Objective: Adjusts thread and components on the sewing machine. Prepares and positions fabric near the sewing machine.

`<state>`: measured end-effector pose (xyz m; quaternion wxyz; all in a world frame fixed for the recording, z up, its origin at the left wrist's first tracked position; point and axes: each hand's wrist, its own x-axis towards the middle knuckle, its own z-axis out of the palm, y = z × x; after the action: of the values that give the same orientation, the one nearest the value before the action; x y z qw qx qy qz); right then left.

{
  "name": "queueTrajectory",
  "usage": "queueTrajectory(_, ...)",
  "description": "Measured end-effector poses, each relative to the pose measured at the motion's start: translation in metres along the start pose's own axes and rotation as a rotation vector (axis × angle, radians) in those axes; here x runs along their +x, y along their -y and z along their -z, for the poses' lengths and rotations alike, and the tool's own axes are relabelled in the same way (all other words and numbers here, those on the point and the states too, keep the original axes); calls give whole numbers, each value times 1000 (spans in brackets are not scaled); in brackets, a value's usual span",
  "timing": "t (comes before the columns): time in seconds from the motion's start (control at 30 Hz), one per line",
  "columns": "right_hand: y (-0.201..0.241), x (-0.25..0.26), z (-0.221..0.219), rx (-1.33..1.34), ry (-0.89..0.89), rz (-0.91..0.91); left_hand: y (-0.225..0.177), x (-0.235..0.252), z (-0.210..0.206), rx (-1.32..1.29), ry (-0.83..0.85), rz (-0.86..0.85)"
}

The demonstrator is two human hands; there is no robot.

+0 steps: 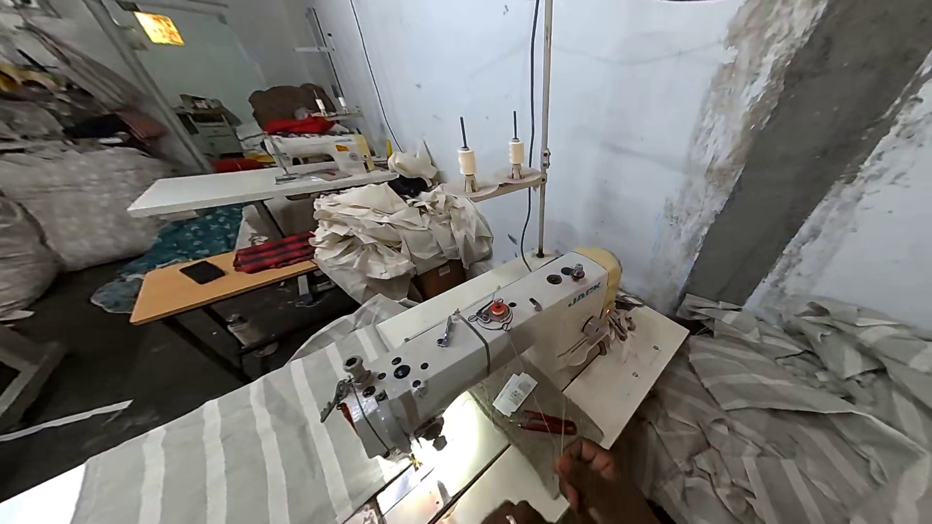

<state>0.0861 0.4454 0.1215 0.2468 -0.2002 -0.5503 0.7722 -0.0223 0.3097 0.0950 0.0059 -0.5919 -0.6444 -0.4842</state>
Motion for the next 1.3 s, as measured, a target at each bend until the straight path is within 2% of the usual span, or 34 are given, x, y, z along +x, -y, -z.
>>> queueTrajectory(0.07, 4, -3, 14, -234, 67, 93, -3, 42, 12, 108, 74, -233)
queueTrajectory(0.1, 7, -5, 19, -380, 98, 168, -5, 66, 11, 157, 166, -315)
queueTrajectory(0.13, 14, -6, 22, -524, 109, 249, -3, 88, 7, 188, 256, -379)
queueTrajectory(0.2, 31, 1, 34, -676, 136, 381, 9, 122, -2, 205, 333, -430)
queueTrajectory(0.27, 51, 14, 57, -670, 81, 463, 24, 143, 4, 247, 335, -388)
queueTrajectory(0.33, 63, 34, 89, -589, 18, 529, 36, 157, 13, 284, 253, -362)
queueTrajectory(0.43, 72, 64, 122, -483, 34, 599, 36, 171, 13, 281, 158, -289)
queueTrajectory(0.6, 79, 95, 126, -328, 32, 605, 28, 193, 26, -52, 315, 64)
queueTrajectory(0.7, 75, 111, 124, -584, 30, 722, 26, 206, 41, -272, 401, 176)
queueTrajectory(0.77, 65, 123, 121, -798, -82, 876, 24, 211, 49, -342, 487, 224)
queueTrajectory(0.83, 53, 132, 112, -884, -239, 946, 22, 213, 54, -377, 531, 234)
queueTrajectory(0.93, 31, 126, 89, -913, -288, 857, 20, 213, 48, -518, 403, 253)
queueTrajectory(1.0, 19, 114, 72, -960, -220, 896, 23, 213, 38, -484, 325, 248)
queueTrajectory(1.1, 34, 102, 61, -1063, -187, 1076, 34, 209, 31, -66, 448, 146)
queueTrajectory(1.17, 56, 109, 65, -1087, -193, 1115, 35, 204, 29, 90, 492, 58)
queueTrajectory(1.23, 70, 123, 70, -989, -57, 1073, 38, 200, 27, 68, 463, 9)
queueTrajectory(1.3, 71, 138, 67, -810, 79, 1032, 45, 196, 21, -15, 349, 5)
